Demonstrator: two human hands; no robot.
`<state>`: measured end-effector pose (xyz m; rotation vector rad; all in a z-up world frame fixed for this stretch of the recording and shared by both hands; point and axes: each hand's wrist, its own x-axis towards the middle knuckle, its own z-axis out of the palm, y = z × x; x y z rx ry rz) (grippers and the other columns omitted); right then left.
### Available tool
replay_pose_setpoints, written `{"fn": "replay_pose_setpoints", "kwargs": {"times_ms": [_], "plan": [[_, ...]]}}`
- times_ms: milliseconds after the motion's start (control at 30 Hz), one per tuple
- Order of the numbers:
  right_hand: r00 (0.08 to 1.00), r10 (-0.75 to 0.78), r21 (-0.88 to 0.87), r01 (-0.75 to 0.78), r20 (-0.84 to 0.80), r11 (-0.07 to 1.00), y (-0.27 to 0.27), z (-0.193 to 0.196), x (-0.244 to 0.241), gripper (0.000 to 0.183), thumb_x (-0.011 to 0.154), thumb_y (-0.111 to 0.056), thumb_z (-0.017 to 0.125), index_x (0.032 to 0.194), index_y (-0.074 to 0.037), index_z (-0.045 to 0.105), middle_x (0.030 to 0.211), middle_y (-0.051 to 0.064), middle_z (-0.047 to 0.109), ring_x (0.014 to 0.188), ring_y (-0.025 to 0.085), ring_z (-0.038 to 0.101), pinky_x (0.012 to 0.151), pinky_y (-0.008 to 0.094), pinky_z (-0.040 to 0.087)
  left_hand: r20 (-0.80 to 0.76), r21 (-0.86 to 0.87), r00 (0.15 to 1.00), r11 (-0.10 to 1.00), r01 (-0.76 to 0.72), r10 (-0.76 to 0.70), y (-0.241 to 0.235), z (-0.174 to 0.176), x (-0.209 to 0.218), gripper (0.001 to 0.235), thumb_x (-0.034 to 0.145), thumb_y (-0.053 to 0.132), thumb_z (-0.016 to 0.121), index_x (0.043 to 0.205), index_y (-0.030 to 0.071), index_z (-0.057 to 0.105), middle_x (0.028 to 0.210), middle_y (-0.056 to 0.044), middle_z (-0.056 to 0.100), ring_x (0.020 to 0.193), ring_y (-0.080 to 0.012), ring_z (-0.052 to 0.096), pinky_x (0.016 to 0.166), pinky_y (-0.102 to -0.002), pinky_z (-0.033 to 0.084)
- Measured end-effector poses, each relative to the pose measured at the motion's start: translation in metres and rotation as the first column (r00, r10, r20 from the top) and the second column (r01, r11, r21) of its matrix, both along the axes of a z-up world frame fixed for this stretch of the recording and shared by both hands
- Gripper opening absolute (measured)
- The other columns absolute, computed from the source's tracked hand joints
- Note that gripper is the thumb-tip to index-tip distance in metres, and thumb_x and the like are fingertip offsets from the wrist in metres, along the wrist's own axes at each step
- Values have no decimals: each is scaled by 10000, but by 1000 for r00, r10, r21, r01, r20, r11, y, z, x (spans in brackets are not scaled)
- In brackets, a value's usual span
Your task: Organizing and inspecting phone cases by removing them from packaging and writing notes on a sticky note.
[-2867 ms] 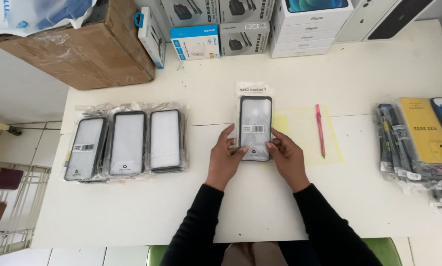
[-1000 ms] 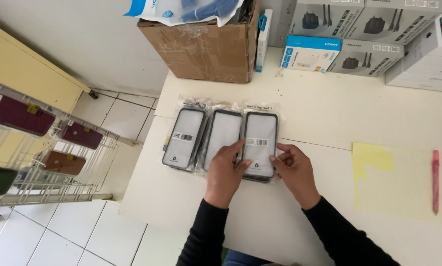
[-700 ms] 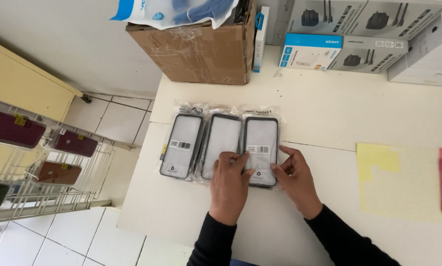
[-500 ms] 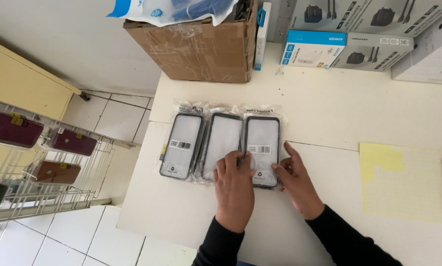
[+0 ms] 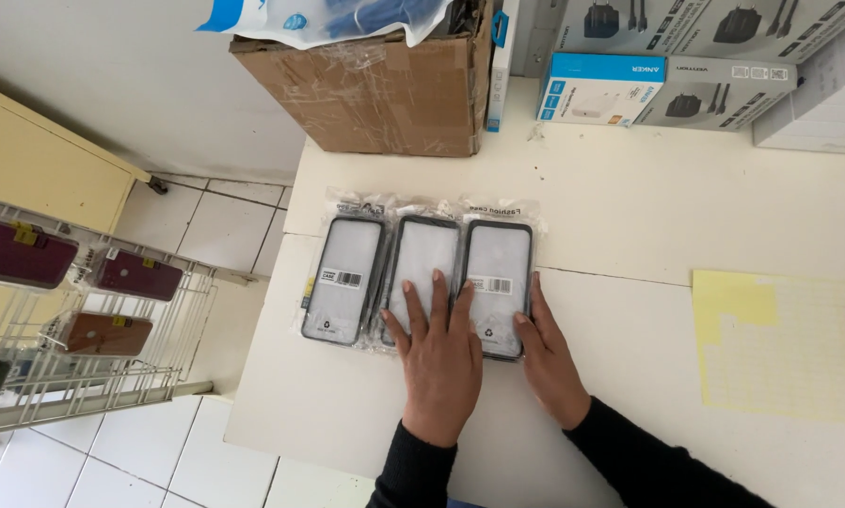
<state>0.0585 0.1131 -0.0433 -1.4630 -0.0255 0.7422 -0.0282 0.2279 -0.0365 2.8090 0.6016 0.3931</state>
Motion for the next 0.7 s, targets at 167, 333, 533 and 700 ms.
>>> {"fn": "replay_pose_setpoints", "kwargs": {"times_ms": [167,333,533,700], "plan": [[996,44,-37,-42,74,998,6,0,-2,688,1024,-220,390,1645,-195,95,1741,1,131,1579,117,173,1253,295,170,-16,-30,1000,1000,-4,3,7,-2,-1,535,1004,218,513,1535,196,460,1675,-131,303,1544,-484,138,1177,-726,64],[994,61,-44,-58,88,997,12,-1,-5,692,1028,-231,381,1644,-190,69,1745,3,96,1587,120,138,1255,296,149,-29,-37,1000,999,-6,5,15,-3,-3,546,999,208,513,1541,203,451,1684,-118,287,1547,-479,131,1171,-726,68],[982,97,-98,-82,163,992,20,-5,-7,693,1032,-268,378,1639,-146,70,1747,9,51,1601,126,52,1269,311,82,-14,-3,1000,1000,-19,19,24,-9,-4,548,996,223,516,1540,213,459,1677,-104,315,1547,-469,159,1181,-716,73],[985,85,-78,-74,148,994,28,-5,-8,691,1031,-259,372,1641,-157,63,1746,15,68,1597,130,84,1264,310,106,-5,30,1000,999,-21,21,30,-11,-6,564,996,233,518,1555,220,442,1694,-102,277,1555,-455,158,1193,-703,65]]}}
